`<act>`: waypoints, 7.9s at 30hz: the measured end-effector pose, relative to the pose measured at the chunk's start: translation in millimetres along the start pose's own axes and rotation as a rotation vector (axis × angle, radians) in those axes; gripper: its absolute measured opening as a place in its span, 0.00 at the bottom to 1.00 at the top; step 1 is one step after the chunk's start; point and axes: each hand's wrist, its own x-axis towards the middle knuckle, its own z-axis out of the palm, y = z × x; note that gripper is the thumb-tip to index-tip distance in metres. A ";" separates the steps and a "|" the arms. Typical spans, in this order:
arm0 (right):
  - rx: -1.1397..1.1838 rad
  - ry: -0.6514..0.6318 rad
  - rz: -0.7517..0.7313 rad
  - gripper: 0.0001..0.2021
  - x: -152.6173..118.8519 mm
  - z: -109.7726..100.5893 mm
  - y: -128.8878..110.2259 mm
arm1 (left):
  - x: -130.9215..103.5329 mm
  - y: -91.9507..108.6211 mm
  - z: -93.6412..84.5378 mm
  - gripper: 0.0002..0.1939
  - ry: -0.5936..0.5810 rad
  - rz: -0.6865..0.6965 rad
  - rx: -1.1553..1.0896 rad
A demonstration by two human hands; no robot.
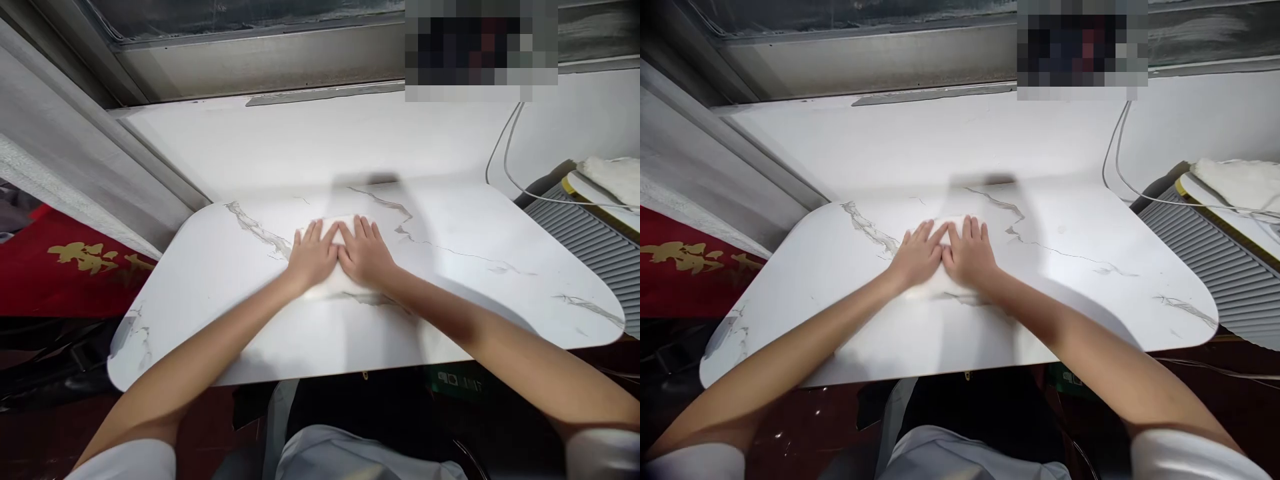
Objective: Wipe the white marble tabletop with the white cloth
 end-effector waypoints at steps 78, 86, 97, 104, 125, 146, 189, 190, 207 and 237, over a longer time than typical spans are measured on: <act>0.318 -0.055 -0.119 0.31 146.3 53.8 -220.4 | -2.8 -285.1 -25.5 0.30 0.124 -0.093 -0.004; 0.347 -0.037 -0.127 0.31 75.7 40.4 -227.4 | -66.7 -257.3 -17.1 0.31 0.104 -0.043 0.006; 0.364 -0.155 -0.266 0.32 -36.4 10.2 -194.0 | -171.3 -168.7 6.7 0.29 0.175 -0.099 -0.031; 0.312 -0.226 -0.268 0.31 -69.5 -9.0 -144.5 | -174.5 -99.2 18.3 0.28 0.188 -0.102 -0.020; 0.187 0.040 -0.062 0.27 126.8 28.2 22.6 | 98.9 -39.3 6.5 0.27 0.231 -0.098 -0.064; 0.055 0.026 0.004 0.28 -116.4 -15.6 31.7 | -82.7 67.6 27.4 0.31 0.054 0.213 -0.121; 0.027 0.022 0.052 0.28 -58.5 -17.3 133.7 | 21.4 125.3 33.9 0.29 0.179 0.200 -0.035; 0.022 0.020 0.056 0.28 -77.1 -20.0 130.1 | 4.4 130.4 35.5 0.29 0.179 0.231 -0.019; -0.016 -0.007 0.307 0.28 -139.3 -38.3 143.6 | -14.9 183.6 41.7 0.30 0.079 0.438 -0.037; 0.028 0.054 0.274 0.28 -1.1 -22.2 259.0 | 146.4 213.7 39.6 0.30 0.115 0.277 -0.063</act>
